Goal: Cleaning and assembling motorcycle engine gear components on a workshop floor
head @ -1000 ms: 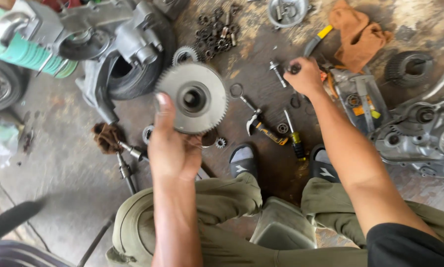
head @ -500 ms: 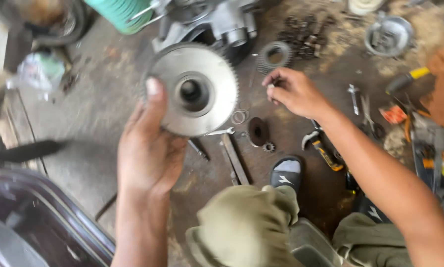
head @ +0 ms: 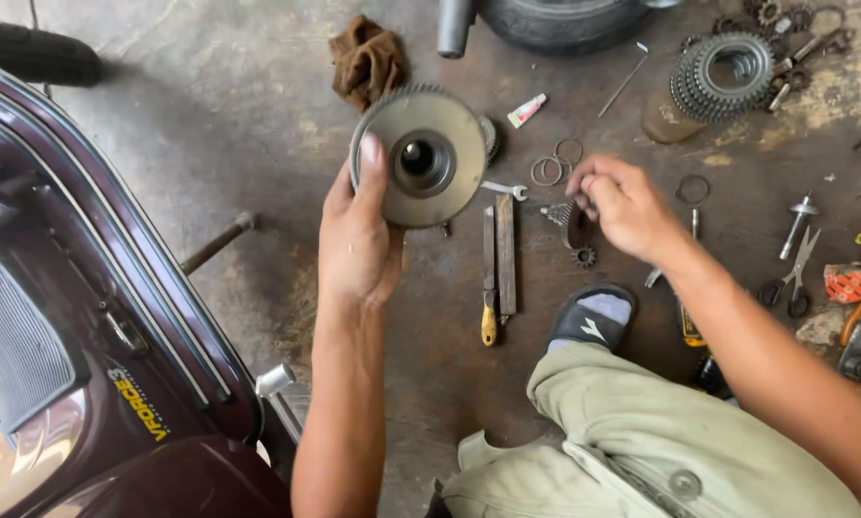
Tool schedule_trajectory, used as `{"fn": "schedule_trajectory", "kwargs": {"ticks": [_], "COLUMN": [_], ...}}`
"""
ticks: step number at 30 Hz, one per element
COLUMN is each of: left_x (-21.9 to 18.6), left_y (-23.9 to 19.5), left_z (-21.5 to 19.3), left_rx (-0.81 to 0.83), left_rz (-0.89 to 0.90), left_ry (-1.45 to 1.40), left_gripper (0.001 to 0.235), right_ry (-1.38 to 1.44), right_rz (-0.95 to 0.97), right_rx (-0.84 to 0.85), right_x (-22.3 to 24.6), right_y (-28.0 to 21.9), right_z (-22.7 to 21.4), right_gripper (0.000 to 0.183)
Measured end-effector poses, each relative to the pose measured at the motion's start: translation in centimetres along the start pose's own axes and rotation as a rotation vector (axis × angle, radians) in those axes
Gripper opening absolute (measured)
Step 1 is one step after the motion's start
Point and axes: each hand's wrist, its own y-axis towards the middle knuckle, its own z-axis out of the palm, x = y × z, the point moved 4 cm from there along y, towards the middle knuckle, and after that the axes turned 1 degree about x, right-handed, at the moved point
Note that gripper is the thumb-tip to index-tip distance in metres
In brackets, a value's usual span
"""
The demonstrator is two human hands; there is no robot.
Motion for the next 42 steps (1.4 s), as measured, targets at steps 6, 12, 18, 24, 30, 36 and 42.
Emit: {"fn": "schedule_trajectory", "kwargs": {"ticks": [6, 12, 18, 24, 30, 36, 42], "left_x": [3.4, 12.2, 19.6, 23.2, 23.9, 23.5, 23.2], "left_y": [-1.5, -4.9, -6.9, -6.9, -6.8, -6.7, -5.4], "left_z": [-5.4, -4.9, -0.7, 2.0, 2.9, 2.8, 2.0], "left_rx": [-0.163, -0.104, 0.027, 0.094, 0.094, 0.083, 0.091], "left_rz": [-0.041, -0.377, -0.543, -0.607, -0.602, -0.614, -0.542], "left_ry": [-0.004, 0.132, 0.153, 0.201, 0.250, 0.233, 0.232], "left_gripper": [0.046, 0.062, 0.043, 0.040, 0.042, 0.051, 0.048], "right_ry": [0.050, 0.144, 0.273, 0.305, 0.357, 0.140, 0.172], "right_rz": [0.046, 0.124, 0.297, 0.402, 0.423, 0.467, 0.362], "right_rx": [0.021, -0.009, -0.165, -0.303, -0.364, -0.273, -0.288], "right_x": [-2.5, -6.7, -10.5, -16.1, -15.4, -14.9, -12.2], "right_y": [-2.3, -6.2, -10.1, -13.5, -15.0, -15.3, -15.4], "right_z": [2.0, 3.2, 1.8, 0.5, -0.3, -0.1, -0.8], "right_gripper": [0.025, 0.023, 0.024, 0.022, 0.020, 0.018, 0.021]}}
